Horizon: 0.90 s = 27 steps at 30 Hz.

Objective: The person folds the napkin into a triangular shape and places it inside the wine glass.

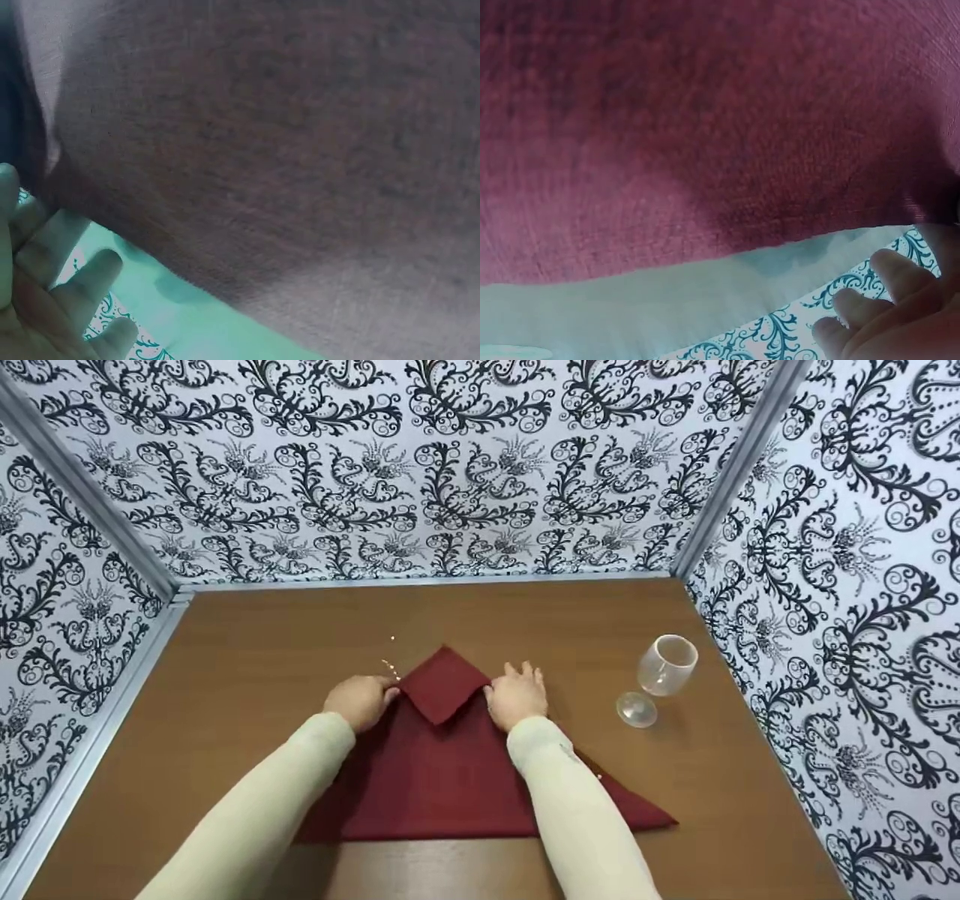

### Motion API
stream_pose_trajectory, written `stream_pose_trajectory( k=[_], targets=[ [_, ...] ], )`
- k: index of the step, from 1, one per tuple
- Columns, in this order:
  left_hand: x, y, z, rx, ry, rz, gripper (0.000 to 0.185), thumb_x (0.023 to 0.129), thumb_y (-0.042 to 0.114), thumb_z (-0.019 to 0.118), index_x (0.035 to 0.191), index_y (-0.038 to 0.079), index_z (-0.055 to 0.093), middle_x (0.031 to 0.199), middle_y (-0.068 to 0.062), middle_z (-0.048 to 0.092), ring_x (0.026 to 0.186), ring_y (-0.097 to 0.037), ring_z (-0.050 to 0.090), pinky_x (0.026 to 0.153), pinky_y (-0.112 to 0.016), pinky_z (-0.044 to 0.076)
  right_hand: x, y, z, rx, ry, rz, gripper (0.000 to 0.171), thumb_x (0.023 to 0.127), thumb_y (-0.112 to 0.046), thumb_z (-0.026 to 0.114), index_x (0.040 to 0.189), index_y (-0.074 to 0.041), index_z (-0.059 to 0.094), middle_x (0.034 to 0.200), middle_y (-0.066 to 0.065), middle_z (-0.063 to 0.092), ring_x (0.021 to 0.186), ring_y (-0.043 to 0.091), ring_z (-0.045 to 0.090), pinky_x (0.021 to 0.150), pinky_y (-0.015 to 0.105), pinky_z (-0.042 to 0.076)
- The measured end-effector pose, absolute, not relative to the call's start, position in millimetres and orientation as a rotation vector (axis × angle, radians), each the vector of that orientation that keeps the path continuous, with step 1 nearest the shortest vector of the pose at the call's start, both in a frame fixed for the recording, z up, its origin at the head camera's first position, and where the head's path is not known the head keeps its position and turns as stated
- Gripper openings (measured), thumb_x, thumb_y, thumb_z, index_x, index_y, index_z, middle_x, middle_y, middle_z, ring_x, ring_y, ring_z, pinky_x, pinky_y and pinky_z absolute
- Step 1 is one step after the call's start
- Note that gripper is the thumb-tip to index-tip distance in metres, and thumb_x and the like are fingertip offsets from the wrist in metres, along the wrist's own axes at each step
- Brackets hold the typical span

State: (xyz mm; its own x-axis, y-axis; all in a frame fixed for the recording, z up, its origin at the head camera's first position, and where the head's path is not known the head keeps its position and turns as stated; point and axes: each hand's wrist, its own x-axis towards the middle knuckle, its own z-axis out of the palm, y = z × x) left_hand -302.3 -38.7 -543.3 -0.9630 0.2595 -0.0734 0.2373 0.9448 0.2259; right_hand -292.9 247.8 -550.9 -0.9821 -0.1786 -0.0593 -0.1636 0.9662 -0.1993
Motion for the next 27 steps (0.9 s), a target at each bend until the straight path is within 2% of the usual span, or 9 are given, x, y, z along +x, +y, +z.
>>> stream_pose_trajectory(
  k=[4,7,11,18,20,23,25,27],
  targets=[
    [-301,-40,-545,0.399,3.037,0.318,0.031,0.099,0.041,0.070,0.120,0.020,0.079,0.124,-0.006,0.078,0.119,-0.031,0.072,0.106,-0.056,0.051,-295,246,-554,-0.287,3.065,-0.295,0.047,0.105,-0.037,0.060,0.143,-0.010,0.066,0.161,0.021,0.048,0.153,0.051,0.036,0.127,0.063,0.024],
    [-302,-39,-548,0.407,3.071,0.324,0.039,0.095,0.043,0.075,0.124,0.017,0.076,0.129,-0.008,0.076,0.123,-0.029,0.070,0.108,-0.056,0.050,-296,243,-553,-0.310,3.065,-0.324,0.063,0.101,-0.039,0.067,0.154,-0.008,0.054,0.164,0.021,0.044,0.156,0.049,0.032,0.129,0.061,0.021],
    [-306,-36,-554,0.457,3.126,0.316,0.049,0.092,0.047,0.078,0.129,0.014,0.072,0.134,-0.010,0.073,0.126,-0.029,0.068,0.108,-0.057,0.051,-298,239,-550,-0.299,3.070,-0.315,0.075,0.098,-0.045,0.070,0.158,-0.007,0.047,0.168,0.022,0.038,0.158,0.048,0.026,0.130,0.061,0.017],
    [-312,-30,-555,0.349,3.160,0.366,0.050,0.097,0.055,0.068,0.125,0.014,0.070,0.129,-0.011,0.074,0.125,-0.032,0.068,0.111,-0.057,0.048,-304,237,-547,-0.141,3.109,-0.347,0.081,0.100,-0.056,0.061,0.160,-0.005,0.044,0.169,0.024,0.033,0.159,0.049,0.023,0.130,0.063,0.014],
    [-312,-29,-554,0.294,3.143,0.380,0.053,0.100,0.057,0.064,0.131,0.014,0.068,0.133,-0.011,0.072,0.129,-0.033,0.066,0.115,-0.058,0.045,-305,236,-546,-0.094,3.123,-0.362,0.083,0.100,-0.060,0.058,0.159,-0.003,0.044,0.169,0.026,0.033,0.159,0.050,0.022,0.130,0.063,0.013],
    [-311,-28,-550,0.237,3.091,0.402,0.064,0.102,0.058,0.059,0.149,0.015,0.058,0.149,-0.012,0.063,0.142,-0.036,0.056,0.122,-0.058,0.038,-307,233,-544,-0.035,3.140,-0.410,0.086,0.101,-0.065,0.053,0.158,-0.001,0.044,0.169,0.028,0.032,0.159,0.051,0.020,0.131,0.063,0.011],
    [-311,-27,-547,0.228,3.045,0.432,0.073,0.103,0.058,0.058,0.162,0.016,0.043,0.162,-0.013,0.050,0.153,-0.039,0.042,0.127,-0.059,0.030,-308,232,-544,-0.012,3.149,-0.449,0.088,0.101,-0.066,0.054,0.159,-0.001,0.042,0.170,0.028,0.029,0.160,0.050,0.016,0.131,0.063,0.009],
    [-310,-27,-547,0.235,3.004,0.447,0.079,0.103,0.057,0.058,0.167,0.020,0.032,0.171,-0.013,0.036,0.160,-0.040,0.028,0.129,-0.059,0.023,-309,232,-544,-0.003,3.156,-0.472,0.089,0.101,-0.064,0.056,0.161,-0.001,0.039,0.171,0.027,0.025,0.161,0.049,0.013,0.131,0.062,0.007]
  ],
)
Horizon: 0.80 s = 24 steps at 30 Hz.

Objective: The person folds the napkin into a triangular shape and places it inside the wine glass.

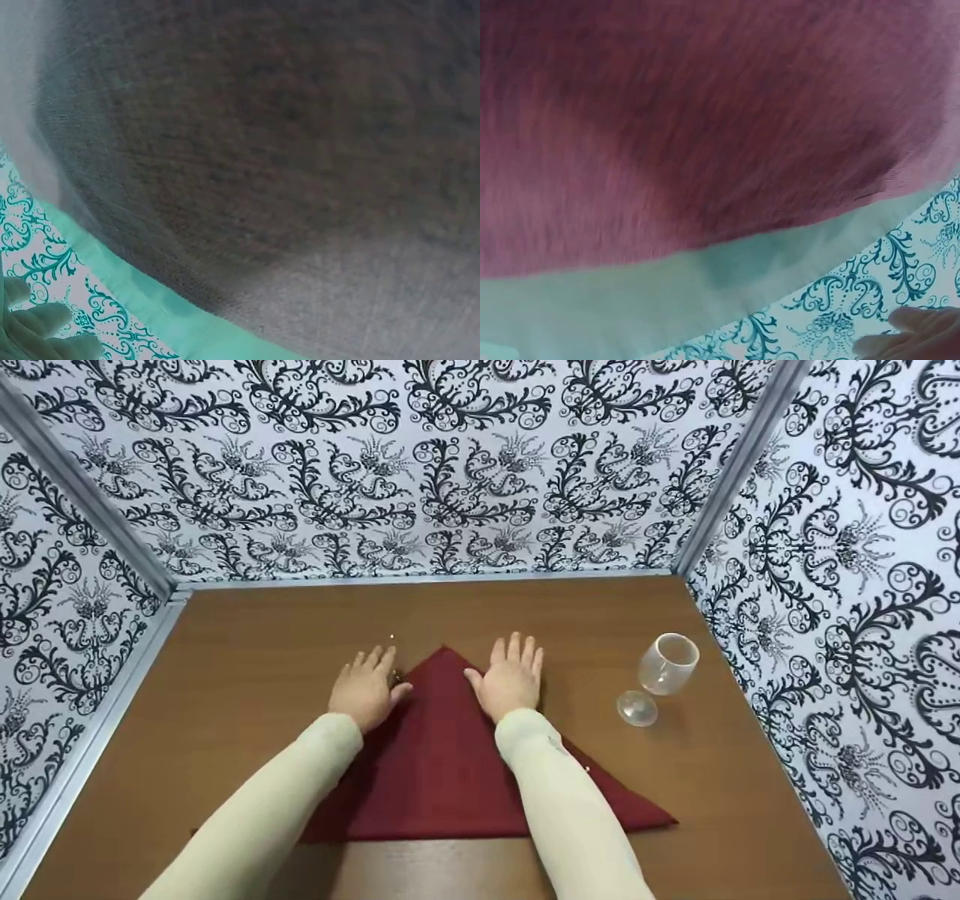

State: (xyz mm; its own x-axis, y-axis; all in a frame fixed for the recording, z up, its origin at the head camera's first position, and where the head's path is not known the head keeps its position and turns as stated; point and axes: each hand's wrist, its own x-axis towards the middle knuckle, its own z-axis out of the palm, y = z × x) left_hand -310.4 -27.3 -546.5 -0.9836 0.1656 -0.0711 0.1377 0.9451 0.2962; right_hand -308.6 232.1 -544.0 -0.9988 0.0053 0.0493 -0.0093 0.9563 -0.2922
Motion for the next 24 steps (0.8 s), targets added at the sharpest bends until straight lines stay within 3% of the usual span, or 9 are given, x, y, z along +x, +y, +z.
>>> stream_pose_trajectory(
  k=[3,6,14,19,24],
  targets=[
    [-310,-28,-548,0.258,2.978,0.440,0.082,0.103,0.058,0.058,0.169,0.022,0.025,0.175,-0.013,0.024,0.163,-0.040,0.017,0.131,-0.059,0.018,-309,233,-545,0.015,-3.049,0.466,0.090,0.100,-0.061,0.059,0.163,-0.003,0.034,0.173,0.025,0.021,0.163,0.048,0.009,0.132,0.061,0.004],
    [-310,-29,-551,0.283,2.990,0.399,0.083,0.103,0.059,0.058,0.169,0.022,0.024,0.176,-0.013,0.023,0.164,-0.039,0.017,0.131,-0.059,0.018,-309,234,-547,0.046,-3.059,0.448,0.089,0.101,-0.061,0.058,0.165,-0.004,0.032,0.174,0.023,0.020,0.163,0.046,0.008,0.132,0.060,0.004],
    [-294,-28,-549,0.490,2.978,0.310,0.087,0.102,0.064,0.055,0.169,0.018,0.024,0.176,-0.015,0.020,0.164,-0.038,0.016,0.132,-0.059,0.014,-283,228,-545,0.380,-3.147,0.465,0.076,0.107,-0.049,0.055,0.164,-0.004,0.033,0.173,0.024,0.023,0.161,0.048,0.018,0.130,0.063,0.016],
    [-270,-33,-550,0.664,2.942,0.210,0.096,0.097,0.073,0.055,0.168,0.016,0.027,0.175,-0.018,0.021,0.164,-0.039,0.017,0.131,-0.060,0.016,-251,228,-546,0.498,-3.265,0.468,0.084,0.104,-0.054,0.060,0.165,-0.005,0.031,0.173,0.027,0.021,0.160,0.051,0.018,0.127,0.064,0.023],
    [-240,-38,-545,0.663,2.815,0.181,0.107,0.089,0.081,0.056,0.168,0.015,0.027,0.175,-0.019,0.020,0.163,-0.042,0.018,0.130,-0.061,0.019,-224,228,-546,0.443,-3.406,0.442,0.099,0.097,-0.066,0.062,0.168,-0.008,0.024,0.174,0.027,0.014,0.159,0.054,0.014,0.124,0.068,0.028]
  ],
)
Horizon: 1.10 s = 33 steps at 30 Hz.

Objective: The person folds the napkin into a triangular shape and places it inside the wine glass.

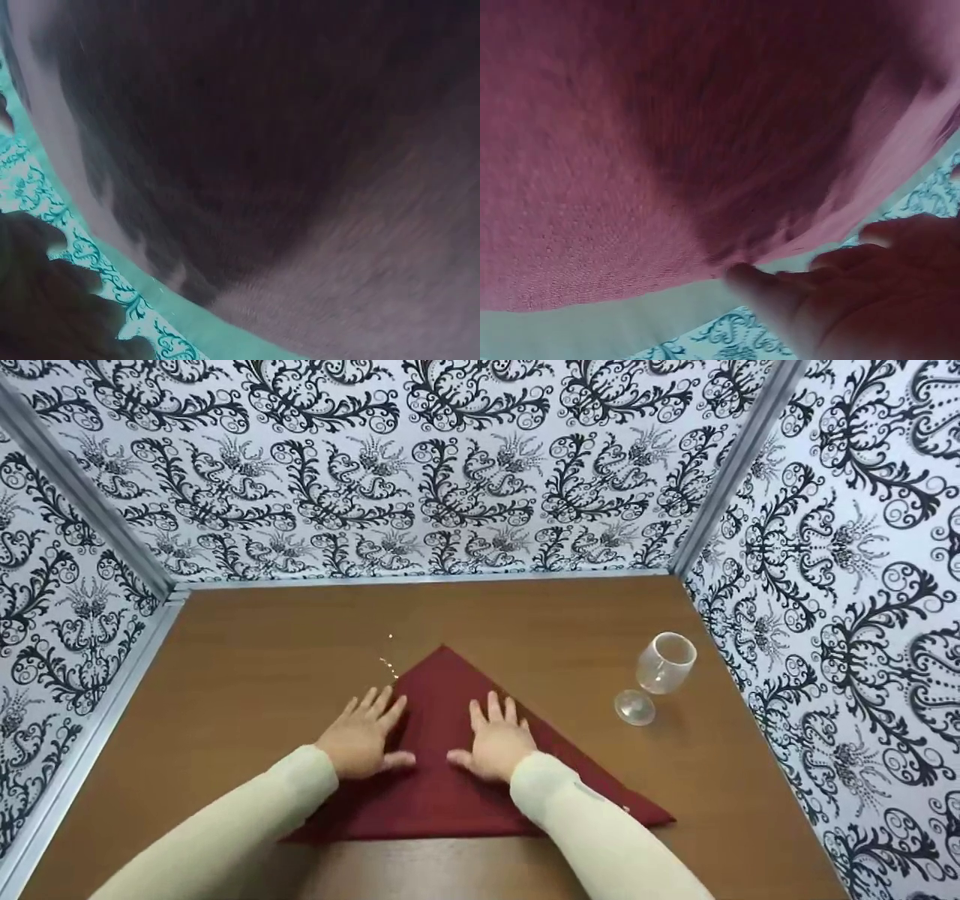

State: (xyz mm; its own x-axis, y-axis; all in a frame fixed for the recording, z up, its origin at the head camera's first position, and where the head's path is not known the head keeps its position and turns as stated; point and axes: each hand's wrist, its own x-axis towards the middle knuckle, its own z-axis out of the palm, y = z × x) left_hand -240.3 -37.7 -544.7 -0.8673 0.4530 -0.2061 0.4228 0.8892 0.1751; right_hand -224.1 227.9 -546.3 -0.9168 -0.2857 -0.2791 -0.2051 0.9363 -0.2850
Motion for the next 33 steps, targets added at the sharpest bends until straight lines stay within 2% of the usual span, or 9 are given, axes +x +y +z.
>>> stream_pose_trajectory(
  k=[5,9,19,25,30,33],
  targets=[
    [-219,-38,-541,0.558,2.668,0.138,0.120,0.080,0.087,0.062,0.170,0.020,0.019,0.178,-0.016,0.010,0.163,-0.045,0.011,0.127,-0.066,0.021,-209,227,-545,-0.253,2.660,-0.321,0.117,0.087,-0.079,0.065,0.170,-0.011,0.017,0.175,0.027,0.004,0.158,0.059,0.006,0.121,0.076,0.023],
    [-218,-37,-546,0.482,2.639,0.106,0.128,0.075,0.089,0.066,0.171,0.024,0.012,0.179,-0.012,0.002,0.164,-0.044,0.003,0.127,-0.068,0.018,-208,228,-549,-0.256,2.659,-0.274,0.124,0.082,-0.081,0.067,0.170,-0.013,0.013,0.176,0.025,0.000,0.159,0.059,0.002,0.122,0.076,0.017],
    [-230,-39,-543,0.430,2.659,0.176,0.129,0.074,0.086,0.070,0.171,0.024,0.012,0.179,-0.012,0.002,0.164,-0.045,0.001,0.127,-0.070,0.015,-225,236,-565,-0.307,2.720,-0.308,0.123,0.082,-0.085,0.064,0.171,-0.017,0.012,0.177,0.021,-0.003,0.160,0.056,-0.005,0.124,0.076,0.005],
    [-235,-43,-540,0.415,2.700,0.188,0.125,0.077,0.083,0.071,0.171,0.022,0.015,0.179,-0.012,0.004,0.164,-0.043,0.003,0.129,-0.067,0.014,-228,244,-557,-0.373,2.721,-0.371,0.116,0.087,-0.077,0.066,0.171,-0.016,0.014,0.177,0.021,-0.002,0.160,0.054,-0.006,0.126,0.074,0.002],
    [-220,-38,-537,0.276,2.723,0.183,0.122,0.080,0.081,0.070,0.170,0.016,0.019,0.178,-0.018,0.009,0.162,-0.049,0.011,0.124,-0.072,0.023,-219,254,-547,-0.370,2.655,-0.357,0.114,0.087,-0.075,0.068,0.171,-0.018,0.015,0.177,0.021,-0.001,0.160,0.056,-0.005,0.126,0.074,0.006],
    [-209,-35,-532,0.172,2.651,0.198,0.123,0.081,0.083,0.067,0.171,0.017,0.014,0.178,-0.018,0.004,0.160,-0.054,0.009,0.118,-0.078,0.028,-216,258,-548,-0.361,2.629,-0.326,0.114,0.088,-0.076,0.067,0.171,-0.019,0.013,0.177,0.021,-0.002,0.158,0.059,-0.005,0.125,0.075,0.007]
  ],
)
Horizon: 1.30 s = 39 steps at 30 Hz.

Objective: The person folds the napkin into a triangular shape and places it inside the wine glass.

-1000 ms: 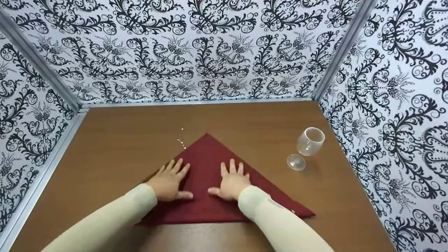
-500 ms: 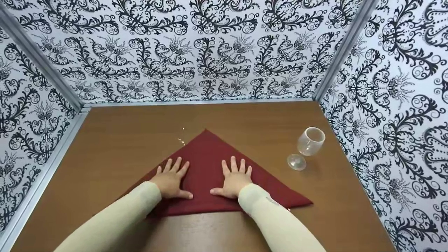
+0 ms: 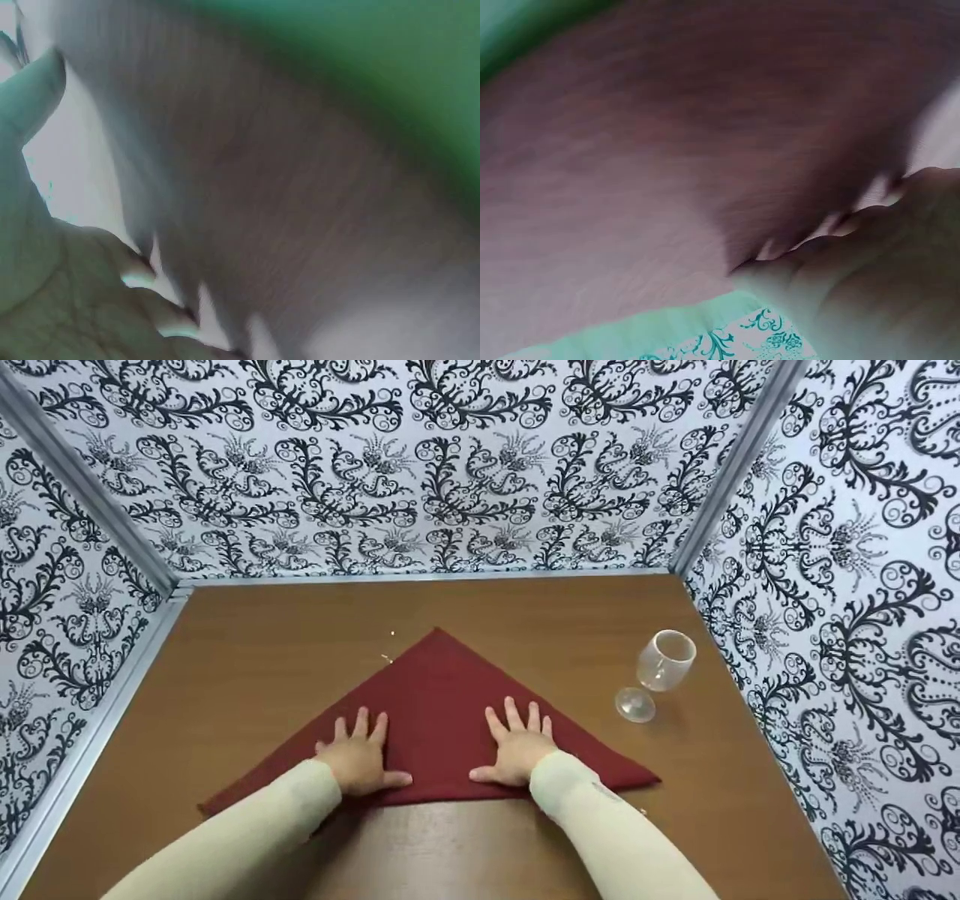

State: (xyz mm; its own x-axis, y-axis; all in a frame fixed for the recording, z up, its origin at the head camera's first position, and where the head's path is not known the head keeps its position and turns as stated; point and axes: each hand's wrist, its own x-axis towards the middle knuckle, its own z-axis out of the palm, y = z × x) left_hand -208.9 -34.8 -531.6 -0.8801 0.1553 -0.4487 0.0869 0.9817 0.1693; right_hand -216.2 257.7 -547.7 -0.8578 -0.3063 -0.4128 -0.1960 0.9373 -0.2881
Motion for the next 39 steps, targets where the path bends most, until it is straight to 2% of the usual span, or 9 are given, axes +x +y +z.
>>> stream_pose_trajectory(
  k=[5,9,23,30,34,39],
  targets=[
    [-210,-36,-526,0.077,2.592,0.251,0.122,0.082,0.080,0.068,0.172,0.024,0.007,0.179,-0.011,-0.008,0.162,-0.050,-0.005,0.119,-0.080,0.020,-222,260,-554,-0.380,2.654,-0.319,0.114,0.089,-0.078,0.063,0.171,-0.019,0.010,0.177,0.020,-0.005,0.157,0.060,-0.007,0.123,0.077,0.002],
    [-216,-39,-529,0.074,2.583,0.275,0.124,0.081,0.081,0.069,0.171,0.026,0.004,0.179,-0.008,-0.012,0.162,-0.049,-0.010,0.120,-0.080,0.015,-227,261,-555,-0.382,2.666,-0.312,0.114,0.089,-0.078,0.062,0.171,-0.020,0.010,0.177,0.019,-0.006,0.158,0.059,-0.008,0.124,0.077,0.001],
    [-229,-44,-536,0.110,2.622,0.269,0.125,0.078,0.082,0.071,0.171,0.028,0.008,0.179,-0.007,-0.008,0.163,-0.048,-0.006,0.119,-0.082,0.015,-229,256,-551,-0.347,2.674,-0.309,0.115,0.088,-0.078,0.063,0.171,-0.019,0.011,0.177,0.021,-0.003,0.158,0.060,-0.007,0.124,0.076,0.002],
    [-249,-51,-547,0.152,2.621,0.268,0.128,0.075,0.083,0.073,0.171,0.031,0.005,0.179,-0.005,-0.010,0.163,-0.048,-0.010,0.118,-0.084,0.013,-230,249,-550,-0.291,2.680,-0.274,0.115,0.088,-0.080,0.061,0.171,-0.020,0.009,0.177,0.020,-0.005,0.158,0.060,-0.007,0.124,0.076,0.003],
    [-260,-54,-552,0.174,2.657,0.260,0.126,0.075,0.082,0.074,0.171,0.032,0.009,0.180,-0.006,-0.006,0.163,-0.047,-0.008,0.118,-0.084,0.010,-232,246,-552,-0.256,2.695,-0.281,0.116,0.087,-0.081,0.061,0.171,-0.020,0.010,0.177,0.020,-0.006,0.157,0.061,-0.007,0.124,0.077,0.003],
    [-257,-42,-542,0.104,2.712,0.262,0.122,0.078,0.074,0.078,0.171,0.022,0.017,0.179,-0.015,0.001,0.161,-0.053,-0.001,0.118,-0.083,0.014,-236,243,-559,-0.216,2.694,-0.291,0.118,0.085,-0.084,0.060,0.171,-0.022,0.008,0.177,0.020,-0.008,0.157,0.062,-0.008,0.124,0.076,0.003]
  ],
)
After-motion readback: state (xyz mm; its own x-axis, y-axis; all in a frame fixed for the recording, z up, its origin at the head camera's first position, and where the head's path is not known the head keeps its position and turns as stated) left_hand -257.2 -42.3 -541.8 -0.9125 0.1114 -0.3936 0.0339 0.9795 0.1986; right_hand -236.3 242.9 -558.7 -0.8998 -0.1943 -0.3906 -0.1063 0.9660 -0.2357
